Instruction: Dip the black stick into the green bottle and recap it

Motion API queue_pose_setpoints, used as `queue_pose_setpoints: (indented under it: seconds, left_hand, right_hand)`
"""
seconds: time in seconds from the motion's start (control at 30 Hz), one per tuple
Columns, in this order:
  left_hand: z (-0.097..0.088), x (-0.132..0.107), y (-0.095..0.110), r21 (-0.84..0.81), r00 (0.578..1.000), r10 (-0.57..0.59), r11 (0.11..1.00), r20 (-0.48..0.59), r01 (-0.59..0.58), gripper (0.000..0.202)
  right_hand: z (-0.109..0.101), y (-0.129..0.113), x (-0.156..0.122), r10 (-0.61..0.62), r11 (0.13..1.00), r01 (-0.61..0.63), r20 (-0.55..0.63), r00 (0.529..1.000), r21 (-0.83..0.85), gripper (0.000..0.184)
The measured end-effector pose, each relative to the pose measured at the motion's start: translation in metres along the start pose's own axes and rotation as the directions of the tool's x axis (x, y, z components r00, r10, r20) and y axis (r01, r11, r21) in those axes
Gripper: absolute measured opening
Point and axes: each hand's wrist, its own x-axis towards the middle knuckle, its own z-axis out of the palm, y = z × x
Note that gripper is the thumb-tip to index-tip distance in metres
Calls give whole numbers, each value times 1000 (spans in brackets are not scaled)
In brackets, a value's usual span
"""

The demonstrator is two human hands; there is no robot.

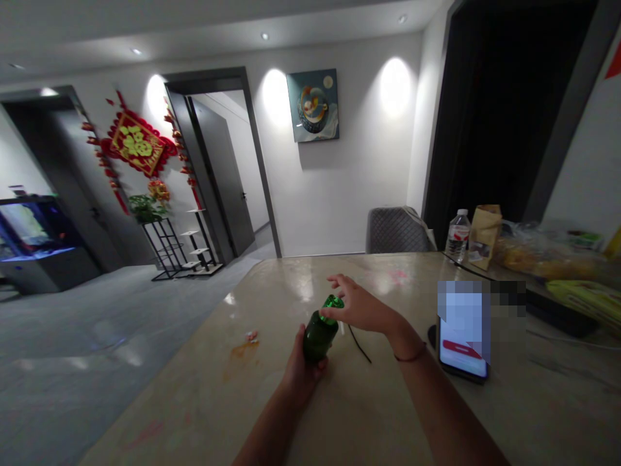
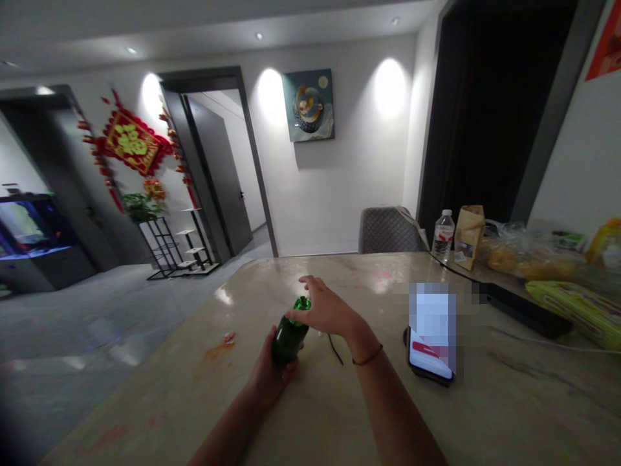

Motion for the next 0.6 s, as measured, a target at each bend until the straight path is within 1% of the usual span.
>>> queue_pose_setpoints:
  seconds: [0.1,0.17,0.3,0.43,0.6]
  left_hand:
    - [1,-1,0,-1,1000,2,1000,3,-2,46]
    - [2,-1,1,1,1000,-4,1000,-2,4,46]
    - [1,1,0,0,1000,-5,1000,-16,5,45]
    - [-1,2,-1,-5,1000,3,1000,0,-3,46]
    - [0,-1,0,-5,1000,-9,1000,-13,9,46]
  right_hand:
    - [1,1,2,64,995,-67,-46,997,-79,52]
    - [2,1,3,72,988,-81,-69,995,-131,46]
    - [1,-1,3,24,989,-32,-58,998,-142,39]
    - [0,-1,2,-8,993,3,-48,999,-114,38]
    - [1,1,2,-34,996,31,-38,999,-81,36]
